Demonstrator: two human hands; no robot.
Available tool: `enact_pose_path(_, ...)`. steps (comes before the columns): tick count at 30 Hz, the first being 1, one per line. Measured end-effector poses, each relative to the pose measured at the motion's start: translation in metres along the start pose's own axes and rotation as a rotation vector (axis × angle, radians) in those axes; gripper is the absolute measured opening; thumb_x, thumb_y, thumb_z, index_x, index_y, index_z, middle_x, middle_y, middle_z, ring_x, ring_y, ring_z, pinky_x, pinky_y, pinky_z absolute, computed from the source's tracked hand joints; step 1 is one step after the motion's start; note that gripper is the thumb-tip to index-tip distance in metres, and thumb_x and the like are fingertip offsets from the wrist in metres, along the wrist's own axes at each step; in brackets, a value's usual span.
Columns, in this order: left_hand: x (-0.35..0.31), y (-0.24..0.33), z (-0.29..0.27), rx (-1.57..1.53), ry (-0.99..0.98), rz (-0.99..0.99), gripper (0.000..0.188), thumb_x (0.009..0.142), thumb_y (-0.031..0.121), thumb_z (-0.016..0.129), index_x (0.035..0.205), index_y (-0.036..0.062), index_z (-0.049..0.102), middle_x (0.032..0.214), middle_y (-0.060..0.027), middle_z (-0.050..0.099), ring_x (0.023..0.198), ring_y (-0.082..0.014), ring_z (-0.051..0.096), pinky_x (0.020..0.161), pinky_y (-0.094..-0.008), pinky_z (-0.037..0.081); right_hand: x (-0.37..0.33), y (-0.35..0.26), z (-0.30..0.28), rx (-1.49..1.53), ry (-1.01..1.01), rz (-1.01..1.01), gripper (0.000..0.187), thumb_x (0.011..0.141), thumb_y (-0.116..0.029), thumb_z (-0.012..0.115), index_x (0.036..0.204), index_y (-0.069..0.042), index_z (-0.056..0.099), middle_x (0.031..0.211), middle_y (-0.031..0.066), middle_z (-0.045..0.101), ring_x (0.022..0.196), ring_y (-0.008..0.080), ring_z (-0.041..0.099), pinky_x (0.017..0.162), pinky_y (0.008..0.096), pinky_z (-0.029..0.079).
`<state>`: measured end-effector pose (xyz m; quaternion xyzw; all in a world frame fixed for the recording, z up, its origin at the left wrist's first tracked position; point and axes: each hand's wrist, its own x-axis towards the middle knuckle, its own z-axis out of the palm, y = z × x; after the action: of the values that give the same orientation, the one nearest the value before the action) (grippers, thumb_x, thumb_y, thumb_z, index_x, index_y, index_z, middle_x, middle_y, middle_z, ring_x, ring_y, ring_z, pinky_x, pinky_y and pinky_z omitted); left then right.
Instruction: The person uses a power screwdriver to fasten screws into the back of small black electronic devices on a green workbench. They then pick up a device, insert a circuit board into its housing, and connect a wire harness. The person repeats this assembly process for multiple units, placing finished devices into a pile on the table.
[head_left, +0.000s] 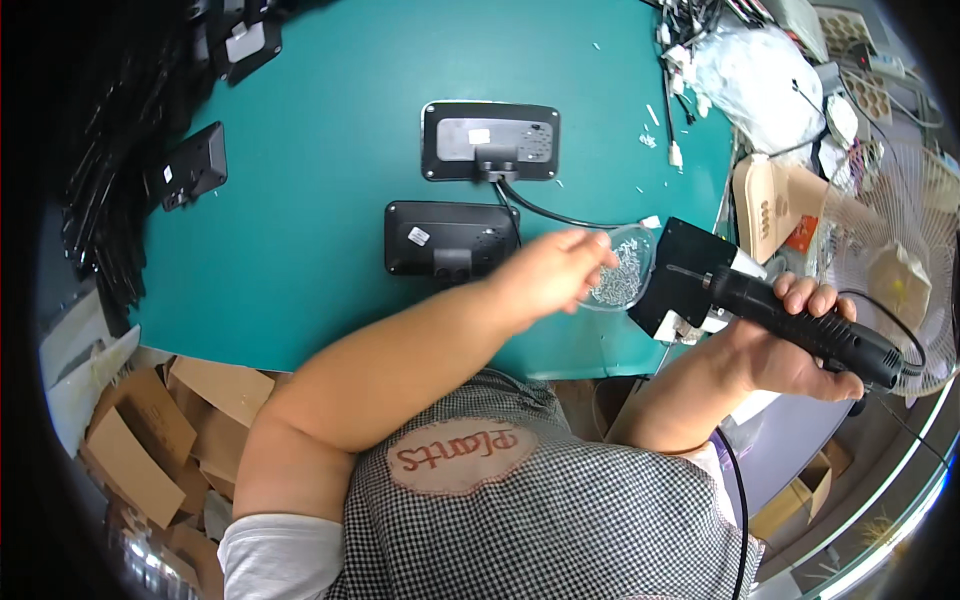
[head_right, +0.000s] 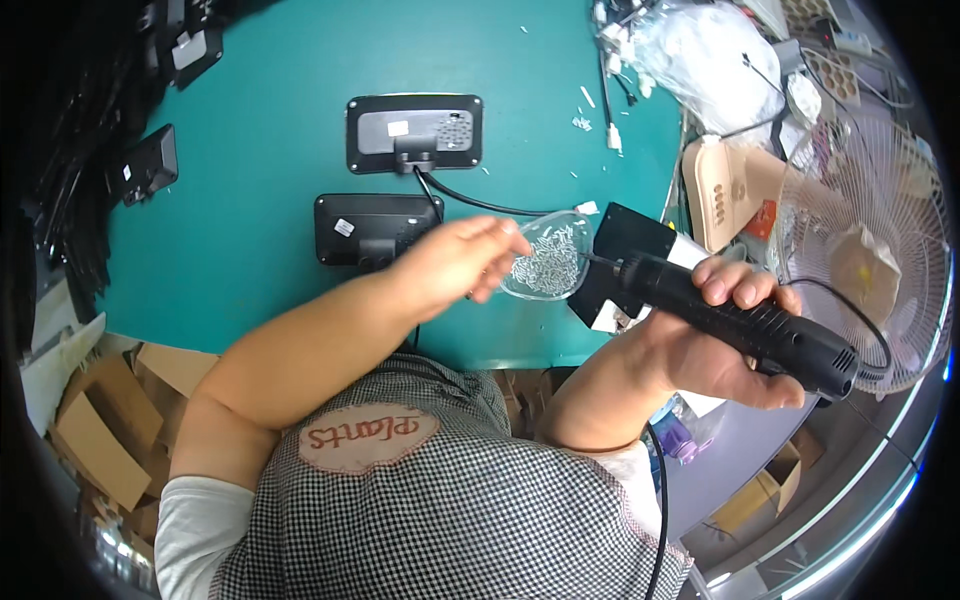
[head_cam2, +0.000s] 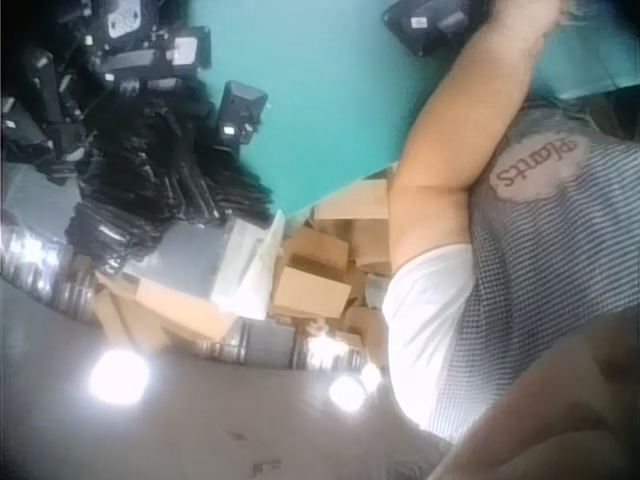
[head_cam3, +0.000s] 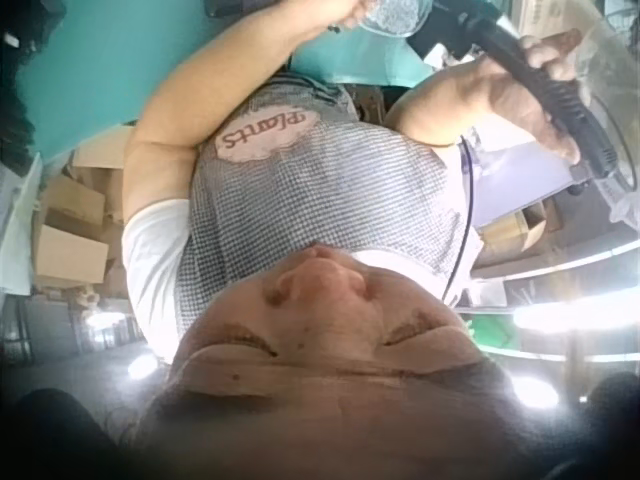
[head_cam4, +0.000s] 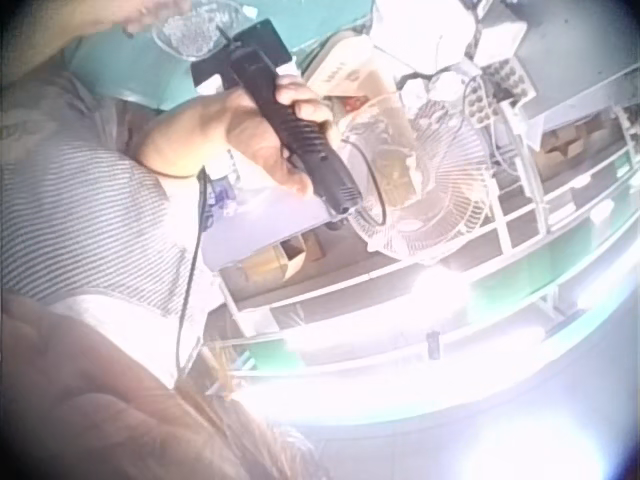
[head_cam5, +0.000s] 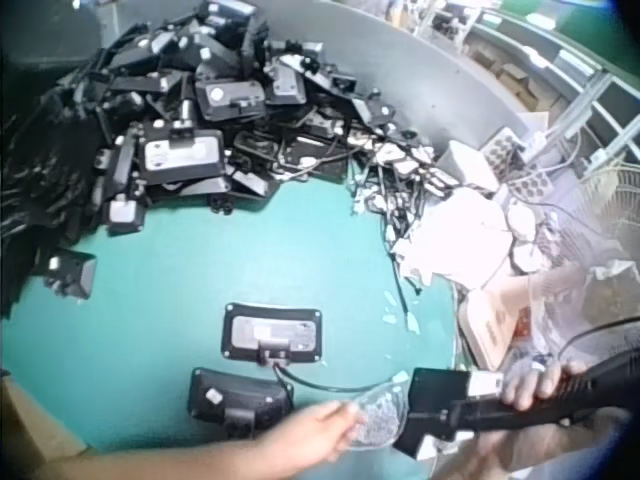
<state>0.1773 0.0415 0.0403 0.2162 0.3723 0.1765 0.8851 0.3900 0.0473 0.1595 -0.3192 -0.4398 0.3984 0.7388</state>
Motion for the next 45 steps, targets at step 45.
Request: enact_pose_path(45, -0.106, 0.011, -0.104, 1.848, 0.406, 0.069, 0.11, 0.063, 0.026, 0.086, 0.152, 0.0326, 0.022, 0.143, -0.0238, 0.037, 0.134, -0.0394, 0.036, 0.112, -0.046, 0.03, -0.042, -0.034, 0.002, 0.019, 0.09, 0.068, 0.079, 0.08, -0.079, 0.047, 0.108, -0.006, 0.058, 0.077, 0.0098, 0.059, 0.058, 0.0212, 0.058, 0.056, 0.0341, 0.05)
